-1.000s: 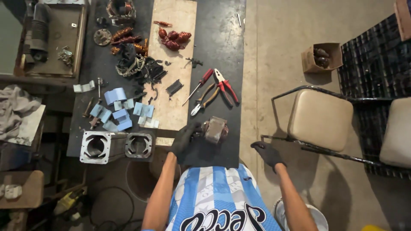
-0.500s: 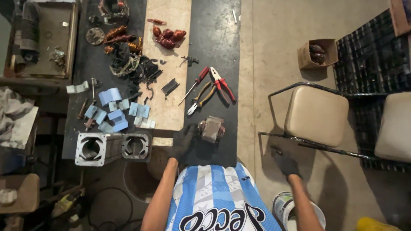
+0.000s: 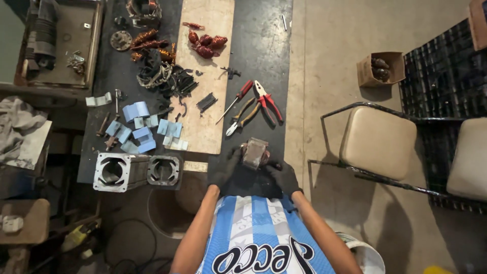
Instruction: Winding copper wire around a metal motor component on a workbench
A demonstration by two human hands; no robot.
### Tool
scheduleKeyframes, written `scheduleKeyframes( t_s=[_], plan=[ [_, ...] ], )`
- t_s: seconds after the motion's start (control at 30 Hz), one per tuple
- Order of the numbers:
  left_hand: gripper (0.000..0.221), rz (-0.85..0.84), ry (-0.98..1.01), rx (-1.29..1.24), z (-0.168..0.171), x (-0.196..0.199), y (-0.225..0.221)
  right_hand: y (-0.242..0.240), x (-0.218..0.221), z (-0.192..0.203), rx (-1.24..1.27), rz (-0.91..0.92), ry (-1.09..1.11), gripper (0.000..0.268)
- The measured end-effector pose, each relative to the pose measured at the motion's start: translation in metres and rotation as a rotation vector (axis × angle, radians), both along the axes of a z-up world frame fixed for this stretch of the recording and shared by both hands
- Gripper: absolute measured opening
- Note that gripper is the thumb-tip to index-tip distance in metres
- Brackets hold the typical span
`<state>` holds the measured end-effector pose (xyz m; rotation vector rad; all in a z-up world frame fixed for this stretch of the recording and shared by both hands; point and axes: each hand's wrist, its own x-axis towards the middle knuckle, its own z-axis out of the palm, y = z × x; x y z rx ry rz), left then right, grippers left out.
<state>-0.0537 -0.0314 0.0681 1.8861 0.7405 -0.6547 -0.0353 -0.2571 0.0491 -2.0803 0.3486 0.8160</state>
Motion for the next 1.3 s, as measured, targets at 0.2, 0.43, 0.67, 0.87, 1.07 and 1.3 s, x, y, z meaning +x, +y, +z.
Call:
scheduleKeyframes(
  t_s=[0.2,0.43,0.67,0.87,1.07,1.3],
  plan=[
    [0.082,-0.071,0.003,0.015,0.035,0.006,0.003,0.000,-0.004,0.013,0.000,-0.014,-0.010,0.044],
    [0.095,0.042,0.058,-0.171,0.019,0.013,0.011,0.017,0.002,0.037,0.129,-0.081,0.053,0.039],
    [0.064,-0.017,-0.002,-0.194,-0.013,0.020,0.009,-0.063,0.022,-0.048,0.099,-0.175,-0.014,0.022],
    [0.057,-0.040,-0.082,-0.021,-0.045,0.003,0.031,-0.052,0.058,-0.154,0.257,-0.178,0.050,0.037],
    [0.024,0.563,-0.161,0.607,0.063,0.057,-0.061,-0.008,0.044,-0.005,0.035,0.075,-0.082,0.041],
    [0.056,-0.038,-0.431,-0.393,-0.015,0.034,0.024,0.006,0.023,-0.021,-0.154,0.397,-0.356,0.031]
  ],
)
